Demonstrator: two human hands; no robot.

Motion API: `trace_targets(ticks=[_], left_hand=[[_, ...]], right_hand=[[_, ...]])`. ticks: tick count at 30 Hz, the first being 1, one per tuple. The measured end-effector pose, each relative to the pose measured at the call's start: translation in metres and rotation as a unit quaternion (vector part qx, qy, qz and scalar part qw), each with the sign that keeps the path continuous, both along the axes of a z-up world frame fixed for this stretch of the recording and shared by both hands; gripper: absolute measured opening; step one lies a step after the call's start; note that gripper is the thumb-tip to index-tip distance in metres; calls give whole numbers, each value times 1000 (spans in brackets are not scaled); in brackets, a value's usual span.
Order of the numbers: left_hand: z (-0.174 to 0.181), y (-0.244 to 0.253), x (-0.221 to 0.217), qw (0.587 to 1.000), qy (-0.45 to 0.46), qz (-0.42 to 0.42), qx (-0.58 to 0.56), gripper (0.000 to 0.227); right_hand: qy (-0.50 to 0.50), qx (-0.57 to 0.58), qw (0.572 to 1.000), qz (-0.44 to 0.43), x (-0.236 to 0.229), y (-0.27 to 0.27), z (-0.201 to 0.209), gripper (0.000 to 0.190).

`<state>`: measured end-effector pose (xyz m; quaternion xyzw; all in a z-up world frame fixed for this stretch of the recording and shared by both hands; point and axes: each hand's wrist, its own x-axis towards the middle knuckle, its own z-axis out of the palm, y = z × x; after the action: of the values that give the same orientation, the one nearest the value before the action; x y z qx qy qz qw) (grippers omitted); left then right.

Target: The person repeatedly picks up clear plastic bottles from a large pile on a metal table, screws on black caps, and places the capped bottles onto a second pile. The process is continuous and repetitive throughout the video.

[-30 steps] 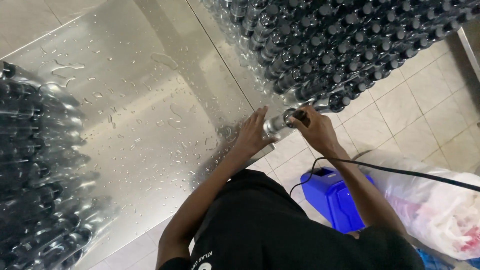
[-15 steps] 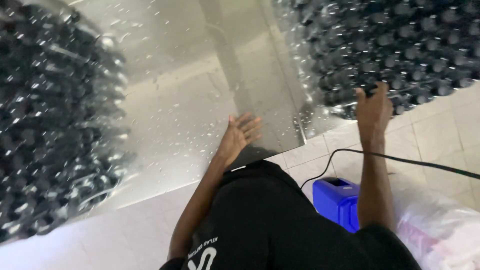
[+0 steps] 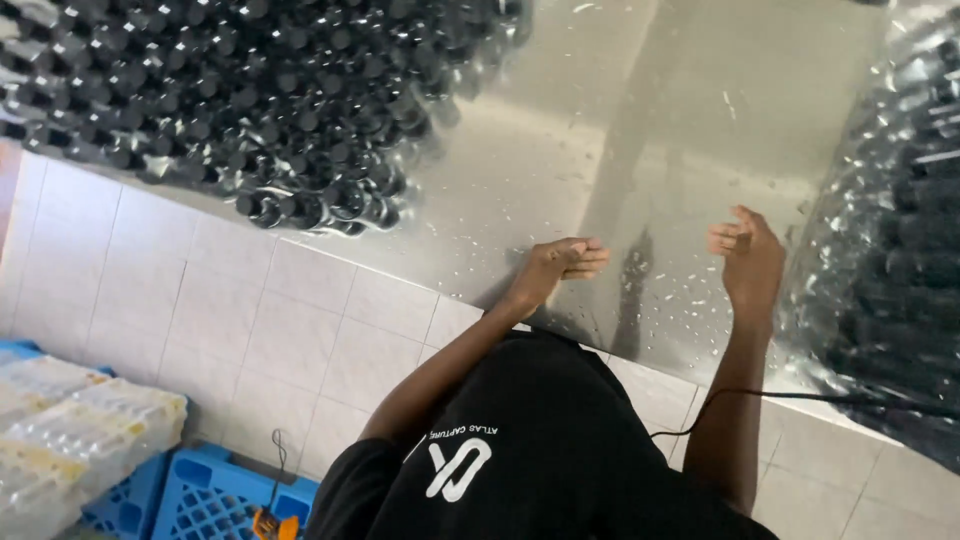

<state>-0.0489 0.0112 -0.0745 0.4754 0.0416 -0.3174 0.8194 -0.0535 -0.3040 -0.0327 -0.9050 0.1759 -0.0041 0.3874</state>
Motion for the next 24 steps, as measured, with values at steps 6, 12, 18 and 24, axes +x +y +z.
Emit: trace_targets(ticks=[6,12,18,24], left_hand=[[-52,104,-18,946,-119,154,258,32],[-43,177,-32,912,-81,131,381,36],[-67,180,-20,896,-156,117,399,82],[-38,169,8,886,-179,187,384,87]], right_hand=[[42,-21,972,231,93,145,-10,48],[-37,35,918,393,201,314,-5,59],[-140,-198,853,463,290,406,-18,80],[-147,-214,836,483,271,378,-26,35]])
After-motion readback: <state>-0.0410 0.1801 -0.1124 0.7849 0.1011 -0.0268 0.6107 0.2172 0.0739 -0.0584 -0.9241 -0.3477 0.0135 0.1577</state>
